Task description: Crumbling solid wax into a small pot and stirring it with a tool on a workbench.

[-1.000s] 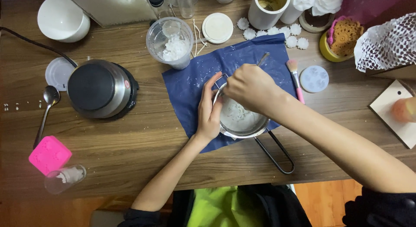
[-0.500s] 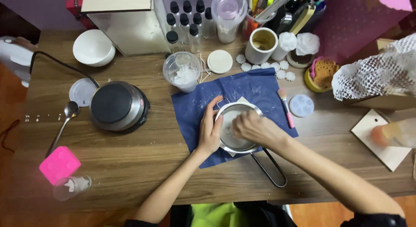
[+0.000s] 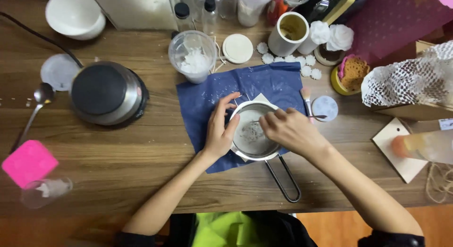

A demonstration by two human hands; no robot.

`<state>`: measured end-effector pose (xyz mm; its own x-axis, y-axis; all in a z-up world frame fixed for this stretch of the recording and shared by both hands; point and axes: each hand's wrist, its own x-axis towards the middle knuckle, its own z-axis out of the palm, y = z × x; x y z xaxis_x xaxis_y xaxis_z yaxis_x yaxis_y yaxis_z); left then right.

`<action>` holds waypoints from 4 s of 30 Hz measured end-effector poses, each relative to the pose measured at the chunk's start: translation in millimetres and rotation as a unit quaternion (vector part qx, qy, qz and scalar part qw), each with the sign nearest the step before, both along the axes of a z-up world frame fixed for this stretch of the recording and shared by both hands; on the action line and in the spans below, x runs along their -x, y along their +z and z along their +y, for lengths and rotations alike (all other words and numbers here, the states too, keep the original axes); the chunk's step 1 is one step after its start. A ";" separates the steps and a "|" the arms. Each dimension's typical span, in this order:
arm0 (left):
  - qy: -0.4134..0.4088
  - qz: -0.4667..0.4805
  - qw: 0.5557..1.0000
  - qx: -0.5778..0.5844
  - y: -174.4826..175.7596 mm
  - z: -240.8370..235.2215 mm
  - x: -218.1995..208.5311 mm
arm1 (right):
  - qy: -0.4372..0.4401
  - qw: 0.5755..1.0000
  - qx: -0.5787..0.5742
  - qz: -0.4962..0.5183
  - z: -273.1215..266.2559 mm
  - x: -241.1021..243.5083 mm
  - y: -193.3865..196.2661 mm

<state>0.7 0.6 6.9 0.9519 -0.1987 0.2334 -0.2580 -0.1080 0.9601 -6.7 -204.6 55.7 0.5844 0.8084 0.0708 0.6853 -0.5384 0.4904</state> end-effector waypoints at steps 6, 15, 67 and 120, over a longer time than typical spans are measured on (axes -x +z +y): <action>0.012 -0.021 1.000 -0.002 -1.1 -0.5 -0.8 | -0.043 0.995 0.047 0.074 11.9 10.9 14.5; 0.020 -0.040 0.999 0.001 -5.7 -0.8 0.1 | -0.044 0.996 0.070 0.041 15.6 3.1 27.5; 0.011 -0.050 0.997 0.062 4.1 -3.7 1.7 | -0.033 0.988 0.142 0.055 23.0 -16.7 7.2; 0.037 -0.138 0.979 -0.146 2.6 -3.3 10.8 | -0.203 0.976 -0.025 0.076 12.2 26.8 -20.7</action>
<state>-10.0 -2.6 9.6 0.8749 -0.2280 0.4274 -0.4843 -0.3958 0.7803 -33.5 -192.4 35.0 0.8624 0.5061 -0.0073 0.4734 -0.8014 0.3655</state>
